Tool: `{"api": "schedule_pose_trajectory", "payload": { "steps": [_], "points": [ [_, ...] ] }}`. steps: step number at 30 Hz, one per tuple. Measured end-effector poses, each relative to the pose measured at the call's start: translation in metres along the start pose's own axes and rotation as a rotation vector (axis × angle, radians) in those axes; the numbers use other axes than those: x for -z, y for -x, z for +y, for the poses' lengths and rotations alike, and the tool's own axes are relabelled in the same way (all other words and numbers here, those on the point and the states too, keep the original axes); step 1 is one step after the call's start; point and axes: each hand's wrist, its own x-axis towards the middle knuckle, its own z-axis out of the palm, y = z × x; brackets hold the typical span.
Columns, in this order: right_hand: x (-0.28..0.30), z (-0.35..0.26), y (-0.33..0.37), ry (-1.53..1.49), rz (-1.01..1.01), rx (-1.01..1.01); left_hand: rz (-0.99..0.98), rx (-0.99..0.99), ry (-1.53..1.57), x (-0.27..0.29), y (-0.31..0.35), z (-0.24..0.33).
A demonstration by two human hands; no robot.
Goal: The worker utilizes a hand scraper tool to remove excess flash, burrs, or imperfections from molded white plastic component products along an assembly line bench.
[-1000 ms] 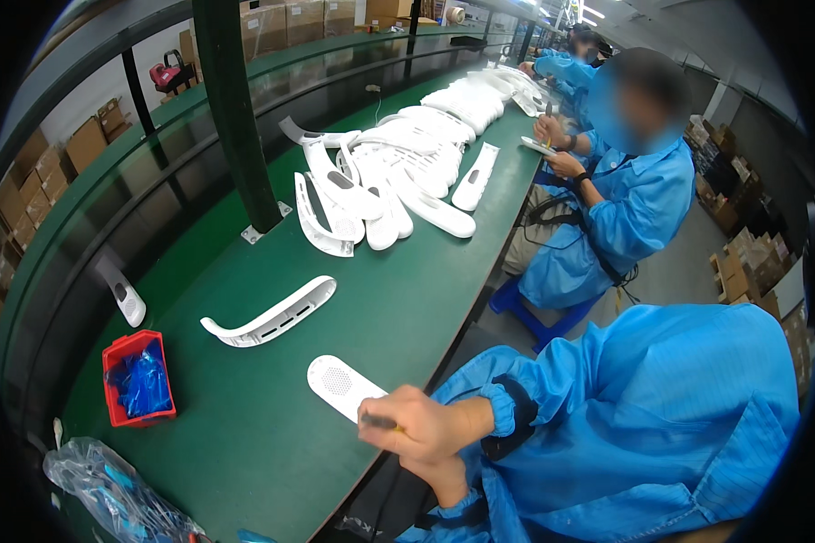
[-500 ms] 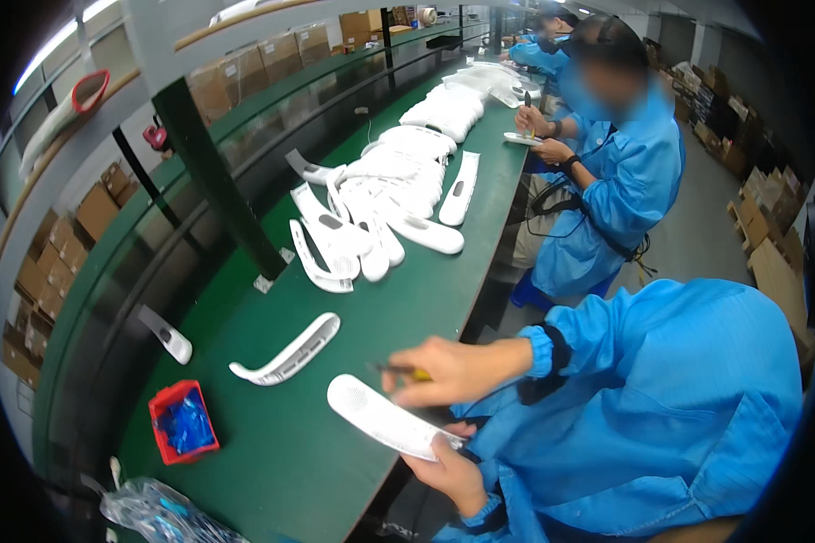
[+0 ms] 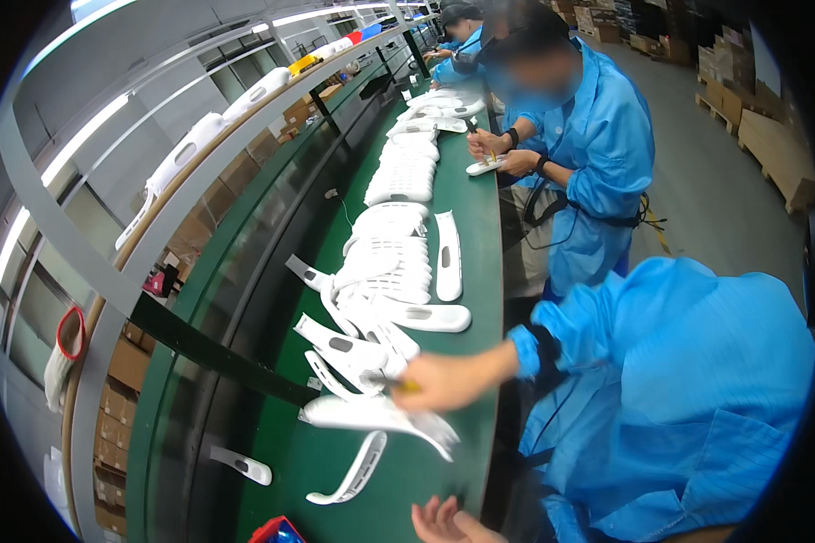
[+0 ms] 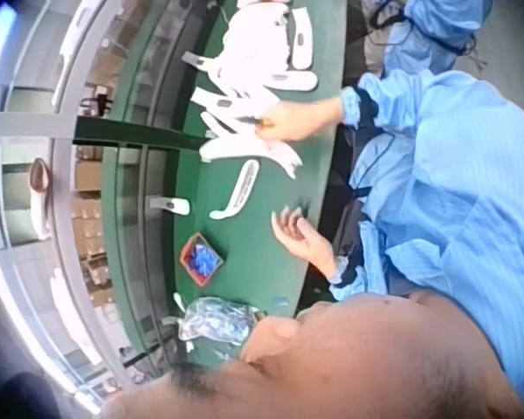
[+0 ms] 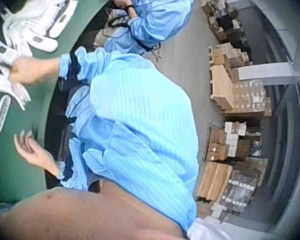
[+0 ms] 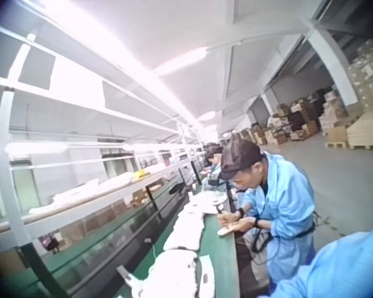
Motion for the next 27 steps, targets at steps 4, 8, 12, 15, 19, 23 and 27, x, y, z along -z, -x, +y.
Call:
{"api": "schedule_pose_trajectory", "payload": {
  "steps": [4,8,12,15,19,23,27],
  "points": [
    [0.068,-0.011,-0.105,0.065,0.186,-0.058,0.100,-0.004,-0.192,0.020,-0.006,-0.028],
    [0.070,0.005,-0.235,0.074,0.231,-0.164,0.187,0.000,-0.252,0.021,-0.011,-0.031],
    [0.055,0.000,-0.322,-0.002,0.158,-0.126,0.248,0.002,-0.243,0.029,-0.010,-0.038],
    [0.096,0.056,-0.353,0.835,0.379,-0.032,0.215,0.034,-0.196,0.030,-0.009,-0.038],
    [0.117,0.093,-0.362,1.200,0.197,-0.208,0.218,0.062,-0.279,0.035,-0.005,-0.039],
    [0.134,0.108,-0.355,1.230,0.073,-0.440,0.194,0.071,-0.370,0.033,-0.024,-0.055],
    [0.133,0.112,-0.380,0.982,0.198,-0.468,0.211,0.080,-0.362,0.037,-0.034,-0.061]
  ]
}}
